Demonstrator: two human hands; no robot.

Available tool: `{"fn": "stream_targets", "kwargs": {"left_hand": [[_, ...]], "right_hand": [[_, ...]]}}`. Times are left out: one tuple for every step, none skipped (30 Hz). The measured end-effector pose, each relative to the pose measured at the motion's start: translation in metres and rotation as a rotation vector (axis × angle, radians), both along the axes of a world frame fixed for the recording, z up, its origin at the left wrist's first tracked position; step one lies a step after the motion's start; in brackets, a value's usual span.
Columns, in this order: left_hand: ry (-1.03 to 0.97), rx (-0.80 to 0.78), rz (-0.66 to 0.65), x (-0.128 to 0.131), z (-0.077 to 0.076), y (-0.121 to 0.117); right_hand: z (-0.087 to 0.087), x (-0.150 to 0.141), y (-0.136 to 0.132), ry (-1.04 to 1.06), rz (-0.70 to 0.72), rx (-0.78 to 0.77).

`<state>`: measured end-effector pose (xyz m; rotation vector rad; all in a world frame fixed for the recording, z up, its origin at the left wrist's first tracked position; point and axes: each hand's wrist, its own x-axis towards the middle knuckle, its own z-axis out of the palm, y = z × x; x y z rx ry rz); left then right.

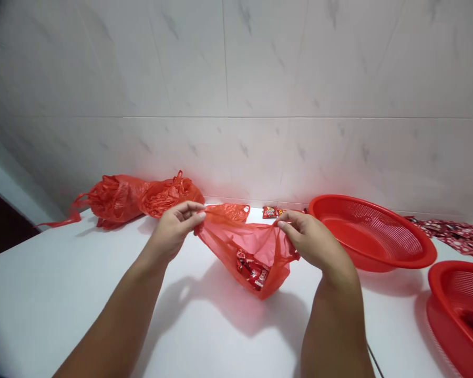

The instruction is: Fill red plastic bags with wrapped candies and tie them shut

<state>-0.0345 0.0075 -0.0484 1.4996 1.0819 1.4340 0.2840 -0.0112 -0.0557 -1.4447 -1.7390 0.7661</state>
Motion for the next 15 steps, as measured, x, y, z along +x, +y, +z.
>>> {"fn": "stream_targets", "kwargs": {"left_hand": [[0.004, 0.044, 0.031, 0.005, 0.011, -0.002], [0.016, 0.081, 0.071, 0.009, 0.020, -0.004], [0.041, 0.110, 0.121, 0.012, 0.026, -0.006], [0.075, 0.140, 0.185, 0.014, 0.029, -0.008], [0.116, 0.171, 0.257, 0.015, 0.031, -0.009], [0.157, 0.203, 0.331, 0.015, 0.031, -0.009], [0.193, 0.232, 0.400, 0.014, 0.030, -0.008], [0.218, 0.255, 0.459, 0.013, 0.028, -0.007], [0.235, 0.266, 0.504, 0.010, 0.027, -0.005], [0.247, 0.266, 0.537, 0.008, 0.025, -0.003], [0.256, 0.259, 0.556, 0.005, 0.024, -0.001], [0.263, 0.249, 0.564, 0.002, 0.024, 0.000], [0.262, 0.243, 0.561, -0.001, 0.024, 0.001], [0.251, 0.243, 0.550, -0.002, 0.024, 0.001], [0.232, 0.251, 0.535, -0.003, 0.025, 0.000]], "right_hand": [[0.003, -0.003, -0.002, -0.047, -0.028, -0.018], [0.005, -0.004, -0.004, -0.093, -0.052, -0.038], [0.008, -0.004, -0.006, -0.131, -0.062, -0.067], [0.009, -0.003, -0.007, -0.157, -0.054, -0.109], [0.010, -0.001, -0.007, -0.172, -0.042, -0.154], [0.009, 0.002, -0.007, -0.187, -0.033, -0.194], [0.007, 0.006, -0.005, -0.208, -0.033, -0.222], [0.004, 0.010, -0.002, -0.242, -0.043, -0.238], [0.001, 0.014, 0.001, -0.289, -0.063, -0.245], [-0.003, 0.018, 0.004, -0.342, -0.088, -0.250], [-0.006, 0.022, 0.006, -0.394, -0.112, -0.257], [-0.008, 0.026, 0.008, -0.432, -0.135, -0.268], [-0.009, 0.028, 0.008, -0.445, -0.153, -0.273], [-0.009, 0.030, 0.006, -0.420, -0.153, -0.268], [-0.007, 0.031, 0.003, -0.351, -0.127, -0.252]]}}
